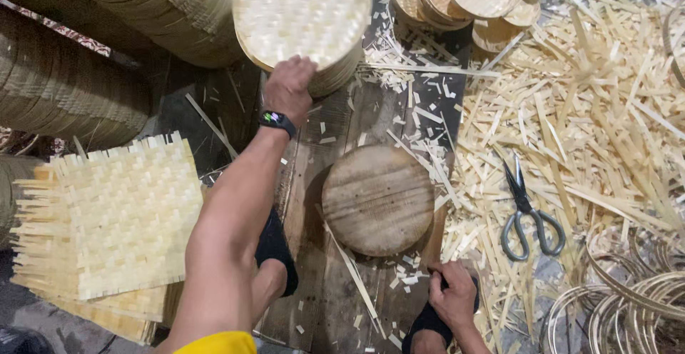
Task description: The person assembles bamboo baskets by placing a woven base onto a circular frame, trimming the excess bamboo strips with shears, and fitting a reinforcing rim over the edges.
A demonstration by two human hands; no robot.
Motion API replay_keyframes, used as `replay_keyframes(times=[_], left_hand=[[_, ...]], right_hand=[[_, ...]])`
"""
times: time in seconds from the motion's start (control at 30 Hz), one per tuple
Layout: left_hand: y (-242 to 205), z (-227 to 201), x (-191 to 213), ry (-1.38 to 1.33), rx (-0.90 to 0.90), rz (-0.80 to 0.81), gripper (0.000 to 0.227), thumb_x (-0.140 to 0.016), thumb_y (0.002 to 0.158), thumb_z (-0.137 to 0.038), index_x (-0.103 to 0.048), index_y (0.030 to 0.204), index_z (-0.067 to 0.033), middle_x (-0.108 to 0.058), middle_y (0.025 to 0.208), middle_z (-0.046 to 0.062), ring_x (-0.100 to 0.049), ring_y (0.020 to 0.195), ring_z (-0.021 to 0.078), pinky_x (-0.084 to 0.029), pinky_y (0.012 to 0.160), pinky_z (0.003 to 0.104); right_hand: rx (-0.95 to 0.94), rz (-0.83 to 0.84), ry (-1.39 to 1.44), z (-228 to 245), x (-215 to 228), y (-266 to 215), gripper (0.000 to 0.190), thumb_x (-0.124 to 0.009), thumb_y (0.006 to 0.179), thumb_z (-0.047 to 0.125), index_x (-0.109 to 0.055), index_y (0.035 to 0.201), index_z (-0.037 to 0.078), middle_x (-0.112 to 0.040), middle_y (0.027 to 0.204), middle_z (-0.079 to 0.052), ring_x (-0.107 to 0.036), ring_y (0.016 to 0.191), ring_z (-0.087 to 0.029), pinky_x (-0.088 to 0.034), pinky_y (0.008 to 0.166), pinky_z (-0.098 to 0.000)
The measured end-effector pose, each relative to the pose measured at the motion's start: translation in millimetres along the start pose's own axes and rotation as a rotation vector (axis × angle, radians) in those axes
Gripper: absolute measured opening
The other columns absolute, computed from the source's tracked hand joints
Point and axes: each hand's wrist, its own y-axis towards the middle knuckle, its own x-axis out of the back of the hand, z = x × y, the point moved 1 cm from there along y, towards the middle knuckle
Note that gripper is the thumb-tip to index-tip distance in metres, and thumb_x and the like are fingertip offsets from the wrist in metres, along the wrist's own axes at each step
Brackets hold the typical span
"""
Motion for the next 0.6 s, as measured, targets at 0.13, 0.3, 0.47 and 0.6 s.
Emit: replay_keyframes(times=[0.13,0.3,0.47,0.6], left_hand=[[7,21,-10,-0.067,0.087,0.069,0.042,-0.063,0.076,0.011,-0.074,0.112,-0.0073,-0.074,0.119,0.014,-0.067,0.117,0.0329,-0.052,0.100,0.046],[8,20,-4,-0.128,0.174,0.150,0.041,-0.064,0.075,0.009,-0.074,0.110,-0.0109,-0.073,0.113,0.012,-0.068,0.108,0.0342,-0.054,0.094,0.044],[10,20,1,-0.171,0.230,0.207,0.040,-0.067,0.071,0.006,-0.073,0.108,-0.0100,-0.071,0.105,0.014,-0.067,0.099,0.0378,-0.054,0.086,0.047],[6,23,-14,-0.033,0.318,0.274,0.042,-0.069,0.081,-0.003,-0.069,0.122,-0.0132,-0.067,0.125,0.013,-0.058,0.118,0.0383,-0.045,0.103,0.050]], right_hand=[[0.000,0.016,-0.017,-4,-2,2,0.014,-0.068,0.075,0.000,-0.070,0.088,0.007,-0.062,0.077,-0.013,-0.063,0.075,-0.032,-0.050,0.069,-0.0412],[-0.043,0.012,0.000,-5,-4,0,0.013,-0.068,0.077,0.001,-0.070,0.088,0.006,-0.062,0.076,-0.012,-0.063,0.072,-0.030,-0.051,0.068,-0.0390],[-0.010,0.010,0.015,-5,-5,0,0.014,-0.068,0.077,0.001,-0.072,0.088,0.008,-0.065,0.077,-0.010,-0.064,0.073,-0.029,-0.051,0.068,-0.0382],[-0.004,-0.001,0.019,-3,-3,-1,0.012,-0.068,0.078,0.002,-0.072,0.088,0.008,-0.066,0.078,-0.010,-0.065,0.074,-0.029,-0.051,0.068,-0.0384]])
